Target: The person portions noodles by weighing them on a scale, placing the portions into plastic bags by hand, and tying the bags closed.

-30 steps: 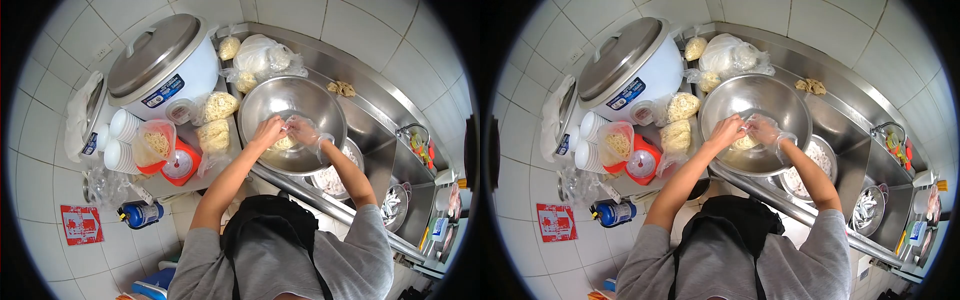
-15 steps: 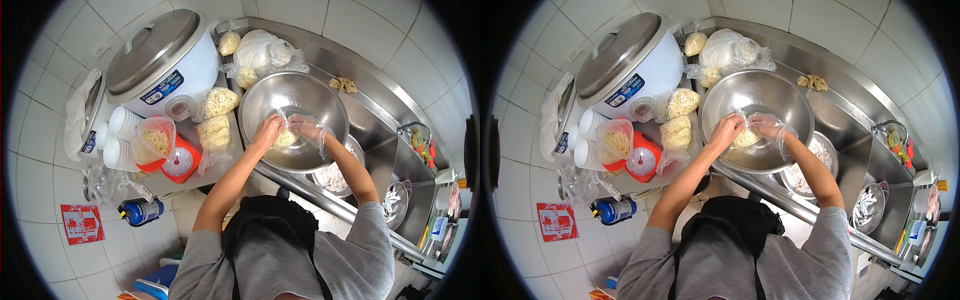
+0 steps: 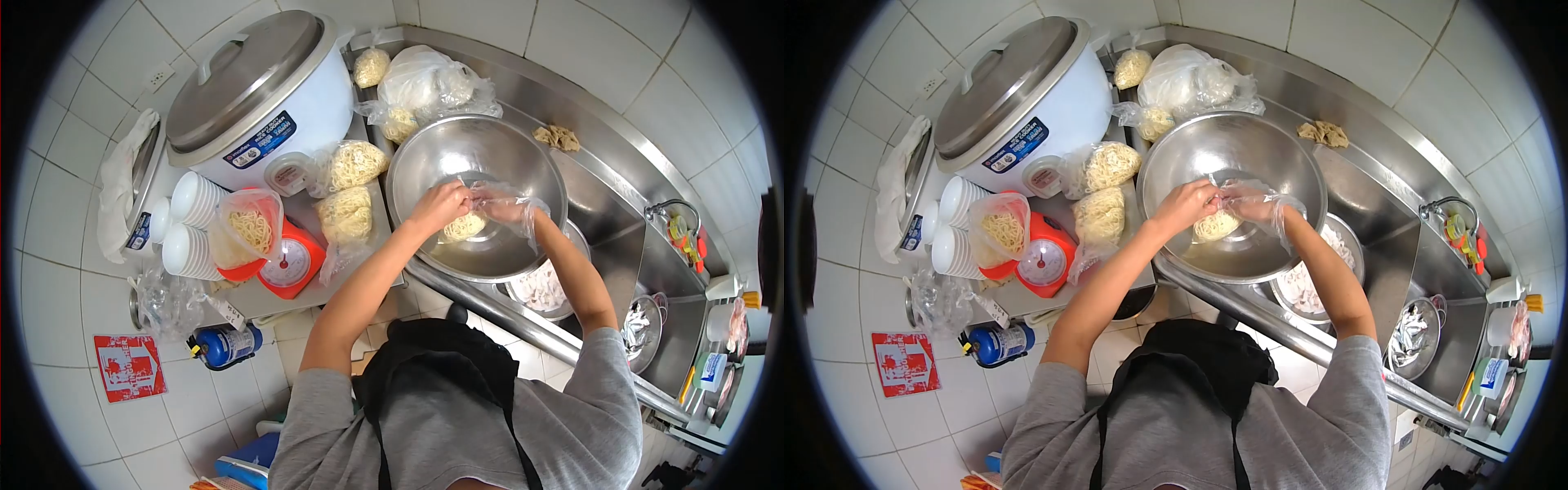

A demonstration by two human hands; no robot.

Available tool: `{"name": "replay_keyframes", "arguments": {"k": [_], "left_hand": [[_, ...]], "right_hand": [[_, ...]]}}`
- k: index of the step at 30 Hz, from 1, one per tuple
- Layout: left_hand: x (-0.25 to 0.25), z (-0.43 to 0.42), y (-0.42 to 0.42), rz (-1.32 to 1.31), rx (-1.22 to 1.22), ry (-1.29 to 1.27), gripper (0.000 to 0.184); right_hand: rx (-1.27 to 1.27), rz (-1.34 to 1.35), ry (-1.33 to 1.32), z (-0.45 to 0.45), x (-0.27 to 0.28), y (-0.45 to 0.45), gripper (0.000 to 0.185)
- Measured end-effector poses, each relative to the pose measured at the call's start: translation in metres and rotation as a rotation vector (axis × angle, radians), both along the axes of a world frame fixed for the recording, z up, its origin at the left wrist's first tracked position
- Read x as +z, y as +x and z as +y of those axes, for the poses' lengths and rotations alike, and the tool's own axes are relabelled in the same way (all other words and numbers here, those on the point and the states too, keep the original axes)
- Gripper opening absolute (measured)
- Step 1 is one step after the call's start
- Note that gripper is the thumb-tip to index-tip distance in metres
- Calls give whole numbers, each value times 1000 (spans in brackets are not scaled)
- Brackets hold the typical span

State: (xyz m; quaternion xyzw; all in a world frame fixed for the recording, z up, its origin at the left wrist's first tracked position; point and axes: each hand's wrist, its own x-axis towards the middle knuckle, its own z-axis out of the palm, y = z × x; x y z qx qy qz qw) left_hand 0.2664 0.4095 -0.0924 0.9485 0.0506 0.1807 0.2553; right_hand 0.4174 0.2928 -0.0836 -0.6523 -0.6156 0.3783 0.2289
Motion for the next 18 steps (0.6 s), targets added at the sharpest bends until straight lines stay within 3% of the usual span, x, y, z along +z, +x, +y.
{"name": "replay_keyframes", "arguments": {"k": [7, 13, 18], "left_hand": [[7, 11, -4, 117, 15, -284, 16], [-12, 14, -5, 282, 74, -586, 12], [-31, 22, -6, 350, 86, -870, 12]], "right_hand": [[-30, -287, 83, 3, -4, 5, 29], [13, -269, 126, 6, -7, -1, 27], [-161, -351, 345, 4, -31, -1, 18]]}}
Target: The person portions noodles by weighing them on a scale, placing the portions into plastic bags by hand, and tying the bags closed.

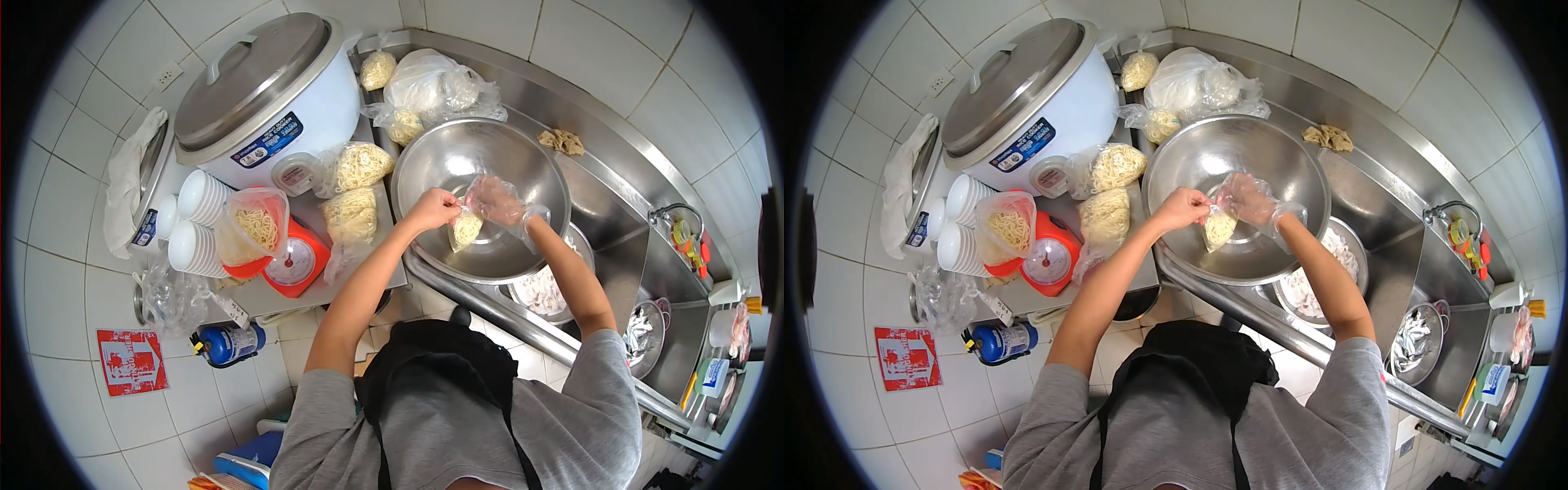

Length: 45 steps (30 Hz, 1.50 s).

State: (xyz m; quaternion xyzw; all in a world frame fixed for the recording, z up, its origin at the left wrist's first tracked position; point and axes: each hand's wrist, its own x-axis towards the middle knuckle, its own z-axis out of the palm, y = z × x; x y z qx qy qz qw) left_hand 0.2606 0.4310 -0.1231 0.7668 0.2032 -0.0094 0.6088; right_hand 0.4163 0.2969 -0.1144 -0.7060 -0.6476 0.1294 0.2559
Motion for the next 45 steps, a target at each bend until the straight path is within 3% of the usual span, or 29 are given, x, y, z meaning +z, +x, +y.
{"name": "replay_keyframes", "arguments": {"k": [1, 4, 7, 17, 26, 35, 42, 45], "left_hand": [[3, 1, -1, 21, 18, -19, 13], [11, 2, -7, 62, 80, -76, 15], [14, -2, -9, 74, 126, -132, 16], [20, -11, -9, 60, 177, -89, 13], [16, -19, -14, 103, 194, -45, 12], [22, -23, -9, 137, 289, 34, 16], [20, -16, -3, 175, 327, -307, 19], [22, -17, -2, 199, 309, -346, 16]], "right_hand": [[-43, -23, 73, 0, 6, -4, 17], [-161, 298, -13, -3, 32, -4, 18], [-55, 199, -7, -2, 30, -17, 17], [-114, -13, -29, -2, 39, -47, 12], [-105, -269, -317, 4, 50, -78, 22], [-141, -287, -122, 4, 12, -72, 23], [-194, -267, 78, -2, -5, -65, 13], [-333, 351, -28, -3, 3, -64, 13]]}}
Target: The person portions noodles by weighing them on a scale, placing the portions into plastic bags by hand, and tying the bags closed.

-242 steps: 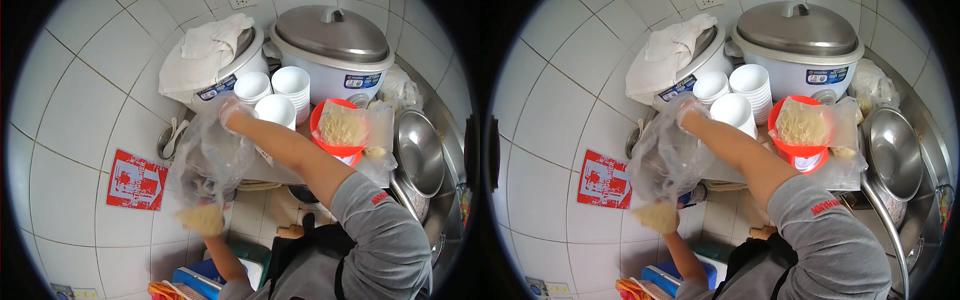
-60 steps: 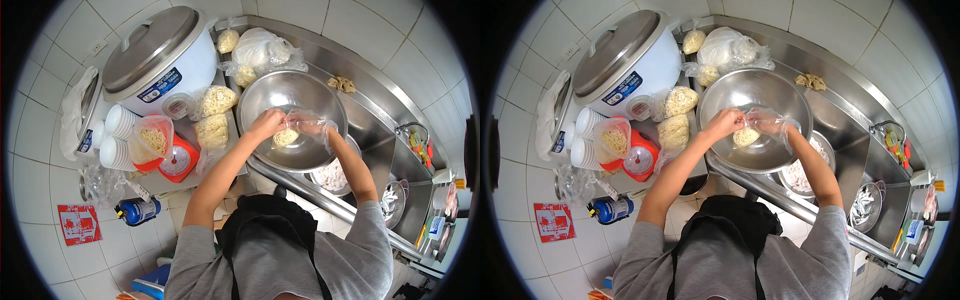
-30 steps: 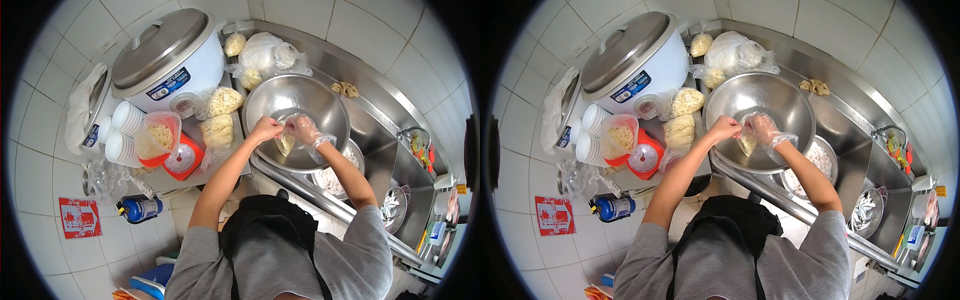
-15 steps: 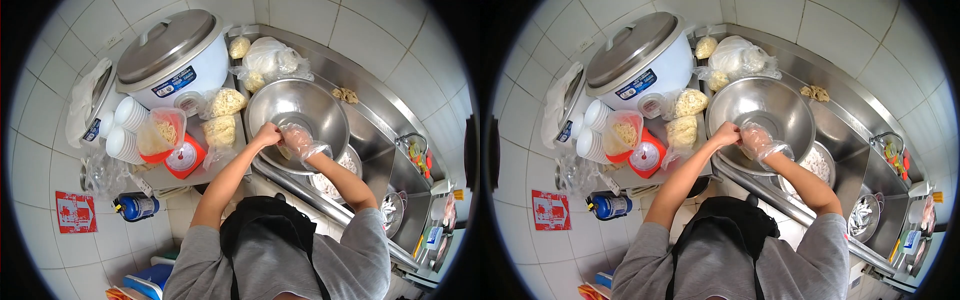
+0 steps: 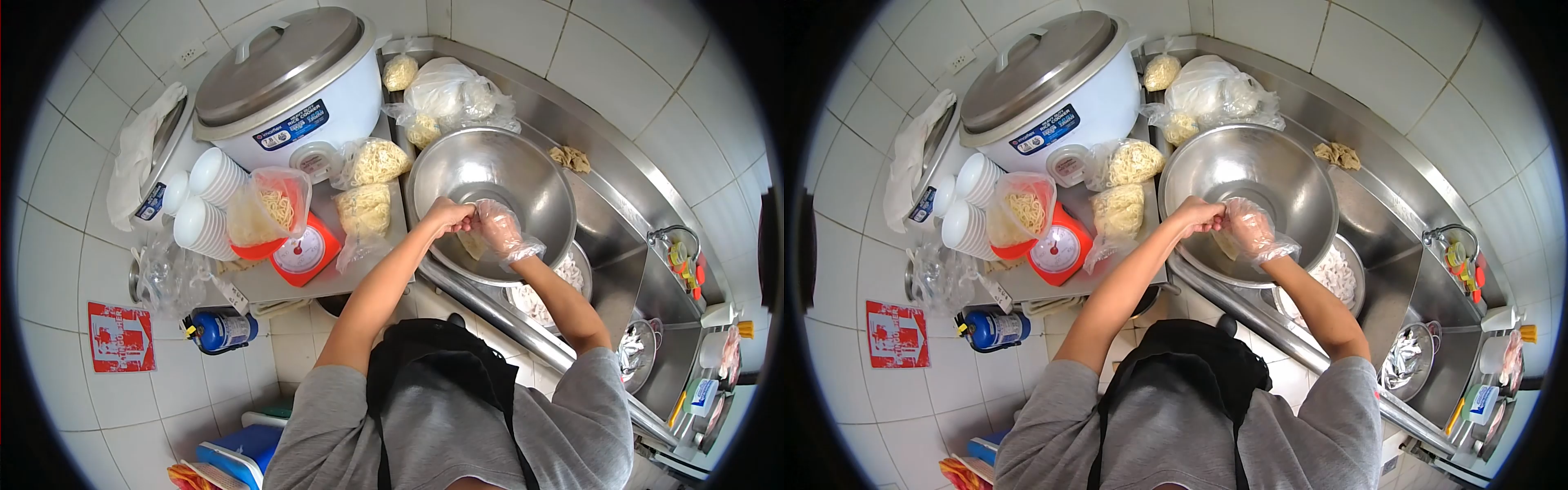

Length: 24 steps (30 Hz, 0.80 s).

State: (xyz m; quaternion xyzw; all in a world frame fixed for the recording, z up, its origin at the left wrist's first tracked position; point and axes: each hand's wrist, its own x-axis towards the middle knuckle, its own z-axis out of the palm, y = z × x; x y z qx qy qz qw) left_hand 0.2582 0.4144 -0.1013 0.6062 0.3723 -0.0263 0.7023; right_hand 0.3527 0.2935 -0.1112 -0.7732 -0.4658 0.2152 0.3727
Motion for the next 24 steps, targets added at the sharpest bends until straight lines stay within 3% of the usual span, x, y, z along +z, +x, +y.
{"name": "replay_keyframes", "arguments": {"k": [3, 5, 8, 12, 14, 24], "left_hand": [[-8, 3, 2, -121, -120, 180, 11], [-10, 2, -1, -336, -173, 362, 8], [-7, 5, -4, -393, -268, 480, 8], [-14, 5, -3, -459, -327, 398, 11], [-15, 5, -3, -511, -318, 294, 12], [-8, 15, -1, -398, -467, 242, 12]], "right_hand": [[194, -357, 94, -6, 15, 11, 14], [233, -275, 41, -7, 18, 24, 15], [220, -80, -1, -14, 18, 33, 17], [198, 142, -3, -17, 15, 39, 18], [212, 158, 20, -18, 9, 41, 19], [303, 163, -31, -15, 6, 51, 21]]}}
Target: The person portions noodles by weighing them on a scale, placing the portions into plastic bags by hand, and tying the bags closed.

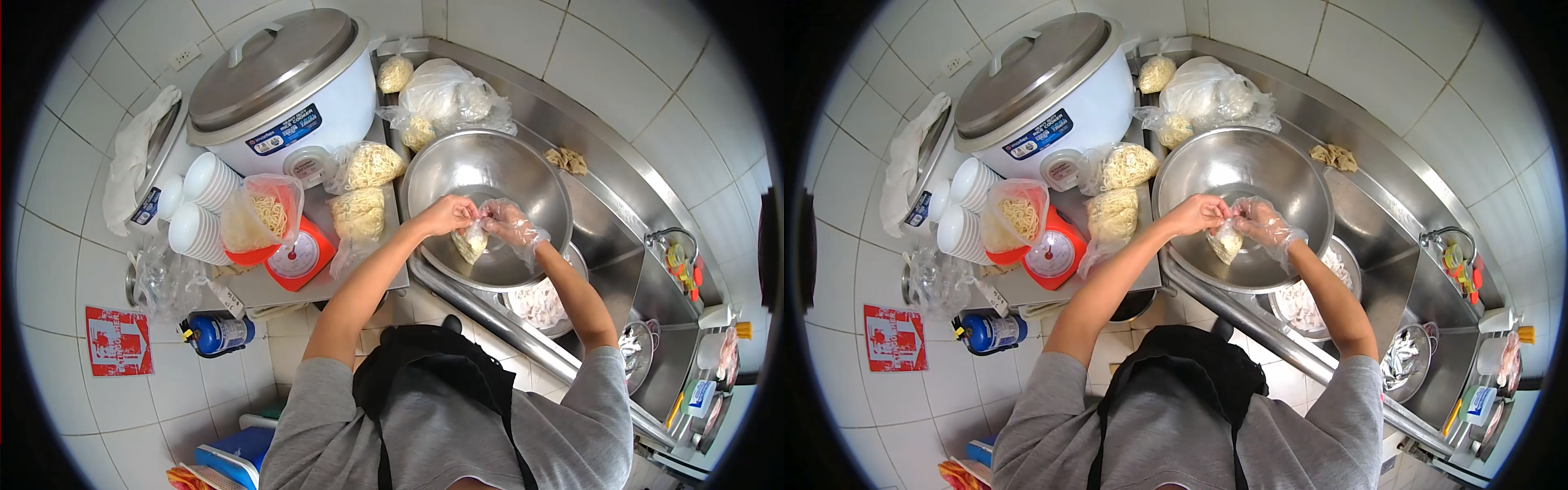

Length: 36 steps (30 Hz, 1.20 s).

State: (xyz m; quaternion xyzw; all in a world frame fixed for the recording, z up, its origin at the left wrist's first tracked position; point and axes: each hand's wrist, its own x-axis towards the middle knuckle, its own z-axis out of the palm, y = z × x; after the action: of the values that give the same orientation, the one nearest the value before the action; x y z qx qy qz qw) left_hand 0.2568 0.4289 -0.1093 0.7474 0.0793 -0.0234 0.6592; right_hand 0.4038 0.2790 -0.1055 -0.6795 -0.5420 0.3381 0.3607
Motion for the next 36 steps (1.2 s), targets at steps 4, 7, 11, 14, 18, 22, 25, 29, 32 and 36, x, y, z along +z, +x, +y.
{"name": "replay_keyframes", "arguments": {"k": [4, 7, 11, 14, 18, 22, 25, 29, 32, 36], "left_hand": [[0, 6, 2, 14, -58, 21, 12], [-2, 7, 1, 24, -76, 5, 12], [3, 8, 1, 66, -48, -34, 13], [-1, 8, 2, 7, -84, -68, 15], [-2, 7, 6, -48, -62, 28, 17], [5, 1, 5, -137, 13, 271, 16], [5, -6, 5, -140, 102, 335, 16], [-1, -3, 6, -130, 97, 105, 15], [2, -3, 4, -96, 113, 52, 15], [-3, -2, 5, -108, 109, 23, 15]], "right_hand": [[41, -17, -25, 2, 3, 0, 20], [81, -17, -37, 4, 4, -1, 20], [82, -71, -64, 5, 10, -3, 19], [64, -102, -76, 7, 13, -5, 18], [26, 53, -50, 7, 2, 0, 14], [-12, 187, 20, 7, -11, 5, 11], [-141, 260, 45, 3, -2, -5, 9], [-218, 383, 37, 2, -10, -11, 7], [-225, 331, 40, 6, -8, -12, 7], [-253, 227, 72, 8, -11, -15, 8]]}}
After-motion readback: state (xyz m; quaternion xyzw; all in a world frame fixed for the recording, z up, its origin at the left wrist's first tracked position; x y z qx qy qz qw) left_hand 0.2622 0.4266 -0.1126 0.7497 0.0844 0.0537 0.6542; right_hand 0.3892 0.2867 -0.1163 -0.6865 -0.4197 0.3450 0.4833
